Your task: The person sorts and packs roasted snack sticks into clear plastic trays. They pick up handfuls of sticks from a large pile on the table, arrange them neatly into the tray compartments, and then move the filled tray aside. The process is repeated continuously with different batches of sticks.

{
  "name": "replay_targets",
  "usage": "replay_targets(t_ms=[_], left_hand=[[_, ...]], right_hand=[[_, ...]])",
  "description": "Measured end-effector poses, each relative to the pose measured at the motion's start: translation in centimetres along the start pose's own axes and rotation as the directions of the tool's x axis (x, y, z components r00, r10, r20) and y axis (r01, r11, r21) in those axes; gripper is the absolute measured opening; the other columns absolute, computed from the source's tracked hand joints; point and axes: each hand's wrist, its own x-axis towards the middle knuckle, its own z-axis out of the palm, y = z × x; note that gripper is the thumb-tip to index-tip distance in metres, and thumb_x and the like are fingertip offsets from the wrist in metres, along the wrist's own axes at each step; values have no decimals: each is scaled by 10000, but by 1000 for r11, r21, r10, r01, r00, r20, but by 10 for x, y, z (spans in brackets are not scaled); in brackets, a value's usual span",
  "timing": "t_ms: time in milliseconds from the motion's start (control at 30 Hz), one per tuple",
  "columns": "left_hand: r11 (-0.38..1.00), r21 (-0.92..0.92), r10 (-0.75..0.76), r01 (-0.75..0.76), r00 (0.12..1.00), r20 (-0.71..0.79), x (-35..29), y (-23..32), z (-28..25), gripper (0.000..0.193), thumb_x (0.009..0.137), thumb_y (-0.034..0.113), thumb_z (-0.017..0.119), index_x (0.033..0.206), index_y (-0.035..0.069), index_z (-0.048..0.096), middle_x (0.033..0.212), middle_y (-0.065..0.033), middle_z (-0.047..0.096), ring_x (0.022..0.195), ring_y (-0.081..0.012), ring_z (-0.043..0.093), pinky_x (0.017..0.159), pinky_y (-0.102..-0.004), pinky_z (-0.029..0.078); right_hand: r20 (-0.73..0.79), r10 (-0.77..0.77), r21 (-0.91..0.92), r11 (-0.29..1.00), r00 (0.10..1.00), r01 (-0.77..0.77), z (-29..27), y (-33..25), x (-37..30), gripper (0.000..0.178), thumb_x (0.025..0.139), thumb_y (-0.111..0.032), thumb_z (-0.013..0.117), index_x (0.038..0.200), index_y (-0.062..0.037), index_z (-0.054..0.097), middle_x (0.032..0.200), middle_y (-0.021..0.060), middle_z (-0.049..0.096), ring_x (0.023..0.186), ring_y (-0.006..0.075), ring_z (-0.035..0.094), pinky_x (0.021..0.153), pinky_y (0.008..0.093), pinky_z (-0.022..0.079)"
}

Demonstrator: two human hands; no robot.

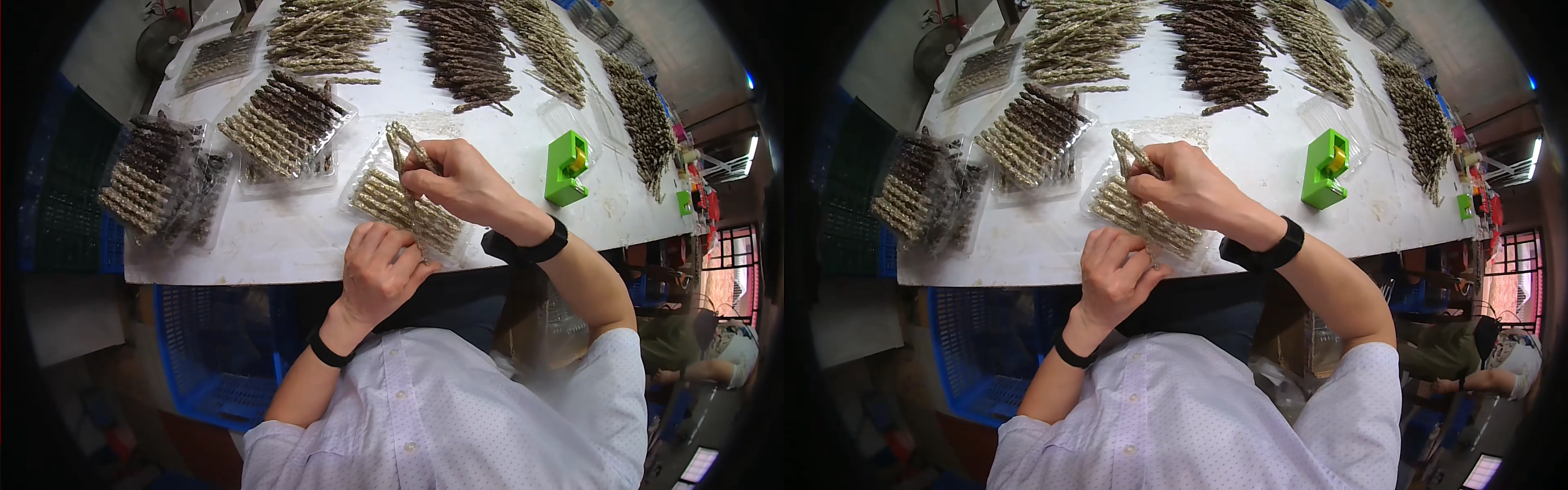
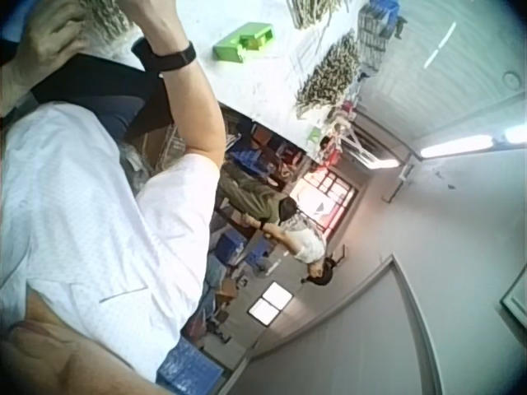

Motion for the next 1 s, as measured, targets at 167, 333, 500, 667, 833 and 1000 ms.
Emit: replay_targets(t_ms=[167, 333, 500, 667, 833, 1000], left_hand=[[999, -46, -18, 19, 1000, 4, 2, 1, -5, 275, 735, 242, 814, 785, 39, 636, 867, -76, 605, 810, -291, 587, 740, -423, 450], [997, -71, -24, 25, 1000, 12, 3, 0, -5, 231, 740, 192, 797, 799, 27, 647, 860, -83, 603, 820, -292, 588, 740, -416, 451], [993, -118, 1, 8, 997, 73, 4, -4, -9, 181, 737, 116, 784, 848, 19, 679, 879, -77, 619, 841, -279, 594, 749, -402, 461], [998, -43, 55, -51, 993, 100, 4, -3, -3, 213, 720, 90, 786, 917, 48, 715, 939, -49, 643, 890, -254, 600, 788, -396, 483], [1000, -22, 12, -10, 996, 86, 1, -1, -2, 226, 696, 89, 804, 903, 62, 719, 943, -35, 643, 883, -253, 598, 784, -397, 492], [999, 42, 9, -12, 998, 70, 1, 0, 3, 213, 686, 89, 808, 875, 62, 713, 936, -40, 650, 882, -255, 603, 778, -395, 501]], right_hand=[[-26, -2, 31, 1000, 1000, 3, 4, 4, 0, 136, 942, -118, 633, 924, 16, 648, 733, -19, 580, 669, 49, 495, 593, 244, 416], [-85, -2, 49, 999, 996, 6, 7, 4, -5, 131, 958, -124, 633, 949, 6, 634, 725, -31, 557, 651, 41, 475, 562, 230, 387], [3, 35, 254, 967, 999, -34, 4, 5, -5, 107, 976, -116, 632, 982, -9, 628, 735, -43, 551, 639, 25, 448, 546, 207, 358], [-87, -27, 118, 992, 996, 37, -7, 6, -4, 119, 961, -118, 625, 952, 0, 633, 730, -1, 571, 632, 61, 476, 559, 238, 381], [-52, -236, -293, 933, 970, 211, -16, 13, -5, 165, 892, -129, 637, 898, 35, 630, 672, 162, 598, 587, 225, 552, 594, 361, 463], [69, -259, -400, 877, 963, 265, -5, 19, -9, 158, 899, -131, 670, 934, 21, 640, 698, 180, 626, 603, 305, 598, 607, 383, 483]])
